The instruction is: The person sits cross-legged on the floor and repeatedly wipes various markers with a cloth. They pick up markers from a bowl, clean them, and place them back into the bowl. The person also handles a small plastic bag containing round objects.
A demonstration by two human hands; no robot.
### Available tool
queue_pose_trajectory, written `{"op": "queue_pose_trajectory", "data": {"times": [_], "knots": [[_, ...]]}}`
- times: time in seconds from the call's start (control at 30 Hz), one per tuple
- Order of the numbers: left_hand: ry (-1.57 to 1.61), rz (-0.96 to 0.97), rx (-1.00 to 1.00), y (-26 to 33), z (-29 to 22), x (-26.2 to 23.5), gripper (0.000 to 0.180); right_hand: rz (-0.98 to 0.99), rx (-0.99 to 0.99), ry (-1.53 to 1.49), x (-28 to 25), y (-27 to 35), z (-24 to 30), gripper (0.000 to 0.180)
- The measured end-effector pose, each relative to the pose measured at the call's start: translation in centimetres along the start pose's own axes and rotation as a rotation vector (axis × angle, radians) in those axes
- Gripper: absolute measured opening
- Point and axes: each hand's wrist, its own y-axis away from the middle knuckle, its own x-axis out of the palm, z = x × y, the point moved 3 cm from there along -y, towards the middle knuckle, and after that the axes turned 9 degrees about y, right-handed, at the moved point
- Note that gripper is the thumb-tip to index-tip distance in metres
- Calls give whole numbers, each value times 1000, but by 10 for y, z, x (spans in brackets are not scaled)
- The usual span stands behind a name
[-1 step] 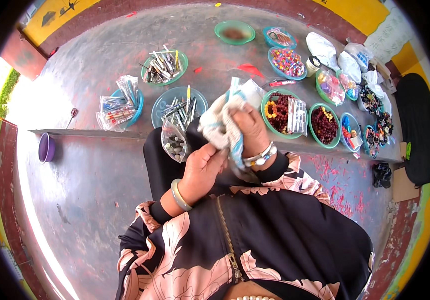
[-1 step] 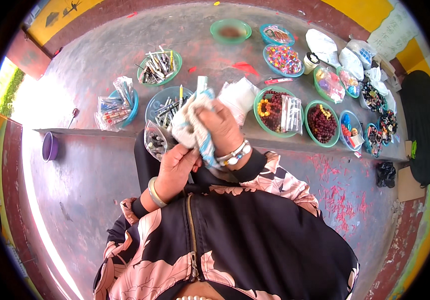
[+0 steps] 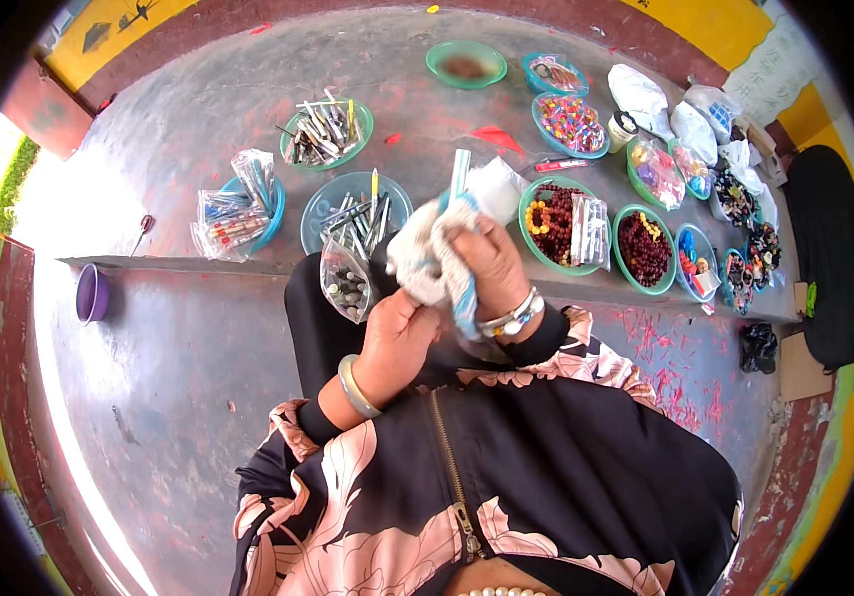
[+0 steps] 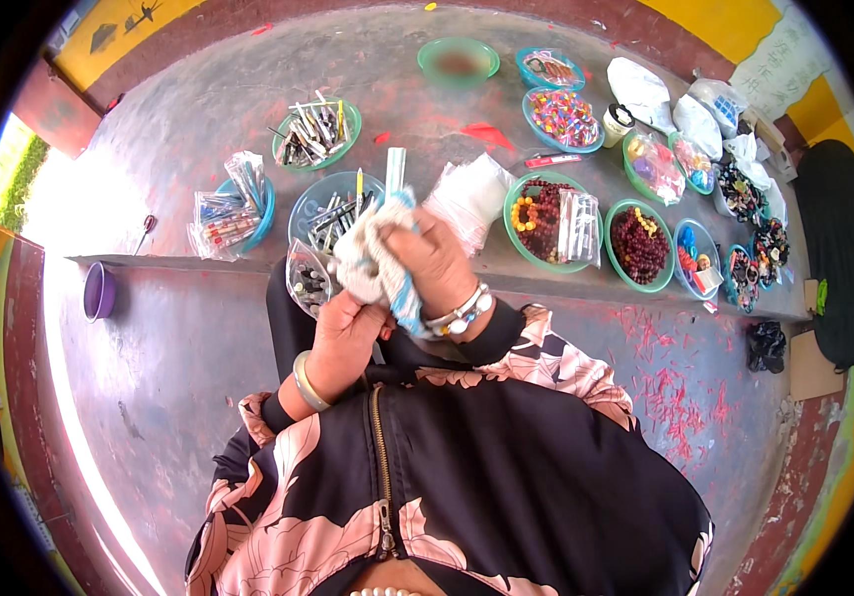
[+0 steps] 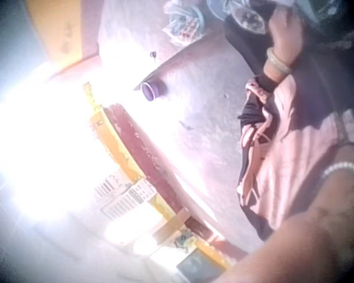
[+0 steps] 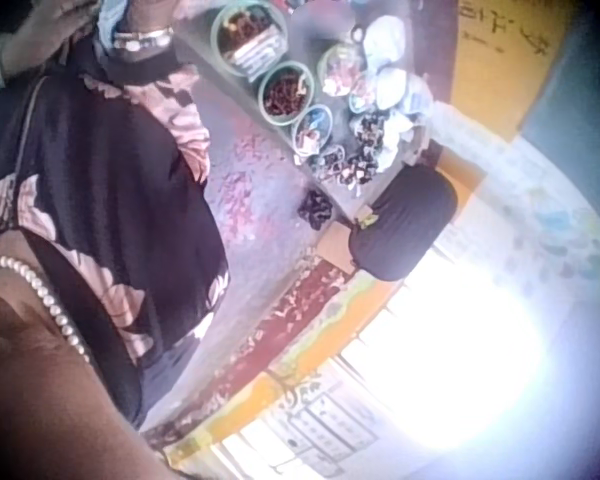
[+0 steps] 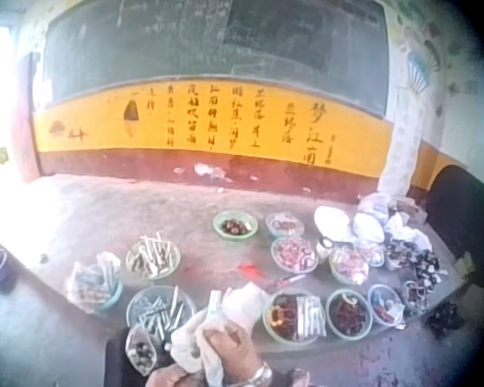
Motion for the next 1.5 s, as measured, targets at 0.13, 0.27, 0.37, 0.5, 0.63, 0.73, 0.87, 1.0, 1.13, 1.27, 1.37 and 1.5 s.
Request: {"op": "queue_pose_trajectory", "data": {"times": [0.13,0.27,0.37,0.5,0.63,0.73,0.87,1.0,1.13,1.27,1.37,1.5], "knots": [[-11,-13,-26,1,-2,-3,14,75,19,-22,4,4,-11,23],[-362,94,-79,-3,-23,-16,14,89,-15,86,-5,5,-5,22],[-300,-64,-84,-5,-51,-38,16,49,-15,227,-16,1,1,25],[-183,-161,201,-16,-74,-31,18,217,-168,865,-8,4,16,36],[-57,-85,91,-23,-61,-20,25,262,-333,973,15,7,16,37],[44,-95,133,-22,-55,-23,24,271,-272,1023,15,5,12,35],[204,-219,138,-21,-52,-34,24,340,-223,1153,7,4,1,32],[387,-347,277,-21,-64,-69,23,460,-70,1199,-10,10,-11,30],[428,-489,432,-8,-84,-104,17,559,101,1154,-22,22,-14,20],[286,-550,413,5,-87,-109,18,477,287,941,-49,26,-41,20],[65,-587,429,12,-81,-108,17,468,238,1010,-53,21,-50,21],[-149,-581,524,13,-77,-107,28,466,311,1011,-48,17,-58,26]]}}
